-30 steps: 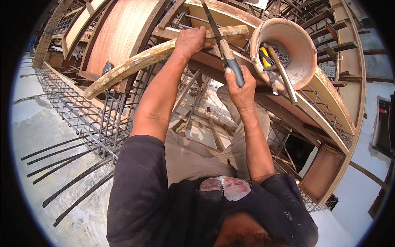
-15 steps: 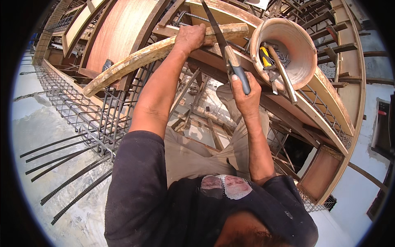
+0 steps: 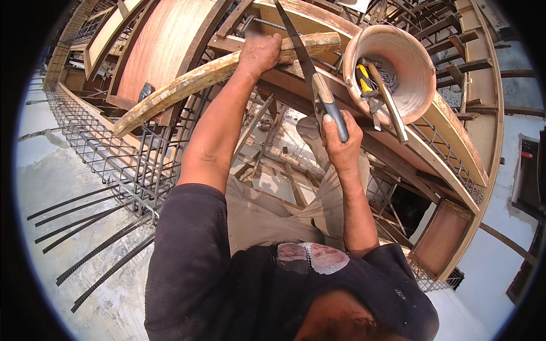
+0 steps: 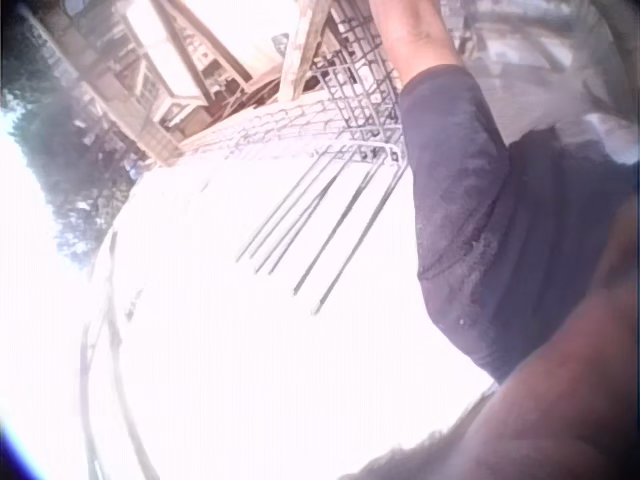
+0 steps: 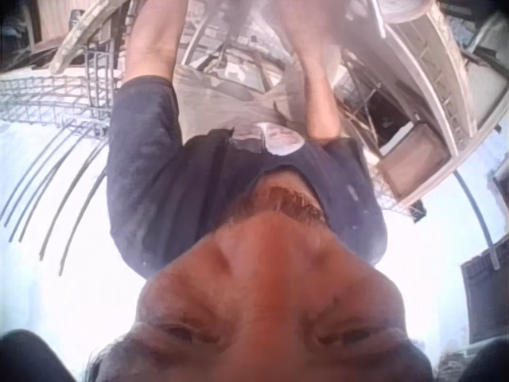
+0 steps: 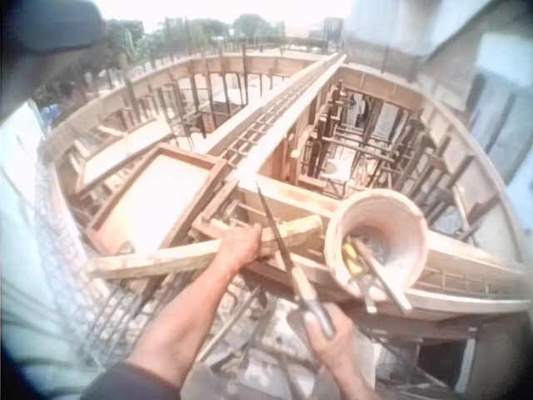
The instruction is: The person assembles a wooden formwork structure by hammering nails into boards and measuring a curved wooden piece with a tape measure before sawing it.
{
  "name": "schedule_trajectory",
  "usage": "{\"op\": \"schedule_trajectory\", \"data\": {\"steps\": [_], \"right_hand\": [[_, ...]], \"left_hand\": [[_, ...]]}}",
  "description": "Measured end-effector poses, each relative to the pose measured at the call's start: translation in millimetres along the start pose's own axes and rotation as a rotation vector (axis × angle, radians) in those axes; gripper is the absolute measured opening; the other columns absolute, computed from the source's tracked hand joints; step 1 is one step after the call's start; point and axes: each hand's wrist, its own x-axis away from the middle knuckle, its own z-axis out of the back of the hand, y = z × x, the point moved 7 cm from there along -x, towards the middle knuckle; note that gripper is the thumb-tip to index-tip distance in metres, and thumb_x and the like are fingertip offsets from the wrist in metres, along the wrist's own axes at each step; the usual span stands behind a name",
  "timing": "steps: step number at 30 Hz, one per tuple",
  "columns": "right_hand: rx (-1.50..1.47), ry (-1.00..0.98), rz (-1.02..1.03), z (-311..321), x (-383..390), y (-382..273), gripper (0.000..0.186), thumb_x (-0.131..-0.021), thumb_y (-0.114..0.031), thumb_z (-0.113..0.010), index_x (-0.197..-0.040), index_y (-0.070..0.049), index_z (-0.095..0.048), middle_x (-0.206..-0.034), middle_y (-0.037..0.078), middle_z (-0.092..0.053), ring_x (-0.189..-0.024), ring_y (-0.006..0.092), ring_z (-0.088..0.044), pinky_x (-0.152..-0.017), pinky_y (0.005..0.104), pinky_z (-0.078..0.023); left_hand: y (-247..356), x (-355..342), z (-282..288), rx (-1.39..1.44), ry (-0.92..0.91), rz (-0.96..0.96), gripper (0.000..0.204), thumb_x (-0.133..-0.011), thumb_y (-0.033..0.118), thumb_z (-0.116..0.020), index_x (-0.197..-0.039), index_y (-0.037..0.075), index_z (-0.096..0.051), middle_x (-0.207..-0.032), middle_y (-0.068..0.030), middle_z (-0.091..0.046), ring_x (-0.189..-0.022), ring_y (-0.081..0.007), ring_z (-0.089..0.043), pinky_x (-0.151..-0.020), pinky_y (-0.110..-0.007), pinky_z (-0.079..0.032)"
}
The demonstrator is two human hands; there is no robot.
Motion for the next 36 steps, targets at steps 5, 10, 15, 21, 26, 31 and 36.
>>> {"op": "schedule_trajectory", "data": {"steps": [5,10,15,21,26,31,36], "right_hand": [[0.261,0.003,0.058,101.8,190.7,2.2,0.034,-0.094,-0.03,-0.061,-0.094,0.004,-0.063,-0.063,0.006,-0.06,-0.054,0.0114,-0.058,-0.053,0.0259,-0.046],[0.002,0.041,0.11,3.7,-38.0,6.9,0.023,-0.094,-0.02,-0.066,-0.086,0.001,-0.059,-0.065,0.01,-0.059,-0.057,0.0161,-0.051,-0.055,0.0337,-0.044],[0.043,-0.015,-0.003,8.3,27.2,2.2,0.026,-0.093,-0.024,-0.067,-0.088,0.0,-0.059,-0.065,0.008,-0.057,-0.055,0.0183,-0.047,-0.055,0.0351,-0.043],[0.042,-0.042,0.016,27.7,65.7,15.8,0.024,-0.092,-0.021,-0.065,-0.092,0.003,-0.061,-0.069,0.01,-0.061,-0.061,0.0163,-0.056,-0.057,0.0318,-0.046],[0.012,0.055,0.117,-6.1,-53.0,-11.2,0.027,-0.095,-0.023,-0.067,-0.086,0.001,-0.058,-0.064,0.008,-0.057,-0.057,0.0145,-0.049,-0.054,0.0337,-0.043],[0.196,-0.05,0.02,84.1,153.6,-9.0,0.028,-0.091,-0.02,-0.065,-0.101,0.006,-0.064,-0.076,0.014,-0.067,-0.065,0.0195,-0.064,-0.063,0.0314,-0.05],[0.075,-0.027,0.074,15.6,42.7,10.0,0.025,-0.091,-0.021,-0.067,-0.093,0.004,-0.061,-0.068,0.011,-0.06,-0.058,0.0178,-0.057,-0.057,0.0332,-0.046]], "left_hand": [[4.3,-13.8,12.0,-0.029,0.043,-0.031,0.017,-0.09,0.02,-0.059,-0.096,0.004,-0.064,-0.09,-0.018,-0.073,-0.09,-0.0358,-0.072,-0.075,-0.049,-0.055],[18.3,-15.6,-2.9,-0.011,0.092,-0.05,0.016,-0.09,0.019,-0.057,-0.095,0.004,-0.063,-0.091,-0.0175,-0.073,-0.089,-0.0367,-0.072,-0.077,-0.048,-0.056],[-8.8,3.4,-4.7,-0.014,0.071,-0.026,0.016,-0.091,0.017,-0.053,-0.094,0.004,-0.062,-0.091,-0.0187,-0.073,-0.087,-0.0376,-0.071,-0.077,-0.049,-0.055],[-14.6,-1.0,3.6,-0.051,0.073,-0.026,0.047,-0.087,0.049,-0.07,-0.097,0.004,-0.058,-0.088,-0.0188,-0.072,-0.086,-0.0379,-0.071,-0.073,-0.049,-0.055],[20.2,-18.8,12.6,-0.04,0.136,-0.074,0.018,-0.091,0.022,-0.06,-0.093,0.005,-0.06,-0.088,-0.0178,-0.072,-0.086,-0.0355,-0.072,-0.074,-0.048,-0.056],[-8.7,-6.0,3.9,-0.052,0.027,-0.01,0.044,-0.089,0.047,-0.068,-0.099,0.005,-0.058,-0.089,-0.0184,-0.072,-0.087,-0.0392,-0.071,-0.074,-0.051,-0.055],[-14.6,1.8,3.1,-0.05,0.064,-0.007,0.016,-0.091,0.018,-0.054,-0.098,0.005,-0.059,-0.09,-0.0191,-0.072,-0.087,-0.0393,-0.071,-0.075,-0.051,-0.055]]}}
